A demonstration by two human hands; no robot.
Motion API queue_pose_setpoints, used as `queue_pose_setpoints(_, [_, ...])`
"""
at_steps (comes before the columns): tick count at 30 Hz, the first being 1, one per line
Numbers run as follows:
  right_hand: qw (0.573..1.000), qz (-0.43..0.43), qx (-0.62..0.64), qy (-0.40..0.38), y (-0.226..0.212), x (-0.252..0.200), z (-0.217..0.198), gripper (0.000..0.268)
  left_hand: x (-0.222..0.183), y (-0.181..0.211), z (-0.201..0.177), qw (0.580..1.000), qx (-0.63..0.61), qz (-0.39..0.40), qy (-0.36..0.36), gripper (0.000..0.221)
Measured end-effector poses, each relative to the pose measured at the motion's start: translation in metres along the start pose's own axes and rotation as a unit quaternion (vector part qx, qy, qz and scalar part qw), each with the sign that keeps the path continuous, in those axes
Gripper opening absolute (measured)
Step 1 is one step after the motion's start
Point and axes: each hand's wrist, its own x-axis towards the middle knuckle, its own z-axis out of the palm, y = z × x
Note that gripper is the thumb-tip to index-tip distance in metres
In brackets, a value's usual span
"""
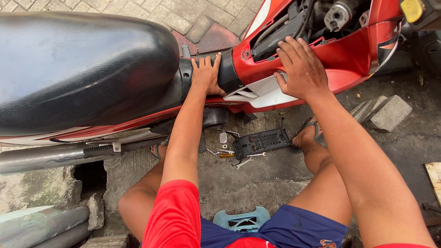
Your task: Removing the side fairing of a motorcycle using a screwdriver and wrenches to access internal components.
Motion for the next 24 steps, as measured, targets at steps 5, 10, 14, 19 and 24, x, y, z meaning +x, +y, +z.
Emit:
queue_pose_setpoints(5, [1.000, 0.005, 0.018, -0.002, 0.000, 0.002, -0.002, 0.059, 0.001, -0.004, 0.004, 0.999, 0.022, 0.012, 0.030, 0.151])
queue_pose_setpoints(10, [1.000, 0.010, 0.020, -0.005, 0.000, 0.002, -0.002, 0.058, -0.001, -0.006, -0.003, 0.999, 0.019, 0.023, 0.019, 0.151])
queue_pose_setpoints(14, [1.000, 0.007, 0.025, -0.002, 0.000, 0.002, -0.002, 0.057, -0.001, -0.011, -0.005, 0.999, 0.017, 0.024, 0.043, 0.151])
queue_pose_setpoints(19, [1.000, 0.005, 0.022, -0.009, -0.001, 0.001, -0.001, 0.059, 0.000, -0.014, -0.017, 1.000, 0.010, 0.008, -0.021, 0.152])
queue_pose_setpoints(24, [1.000, 0.004, 0.020, 0.002, -0.001, 0.002, -0.002, 0.056, -0.002, -0.011, -0.015, 0.999, -0.012, 0.046, -0.018, 0.147])
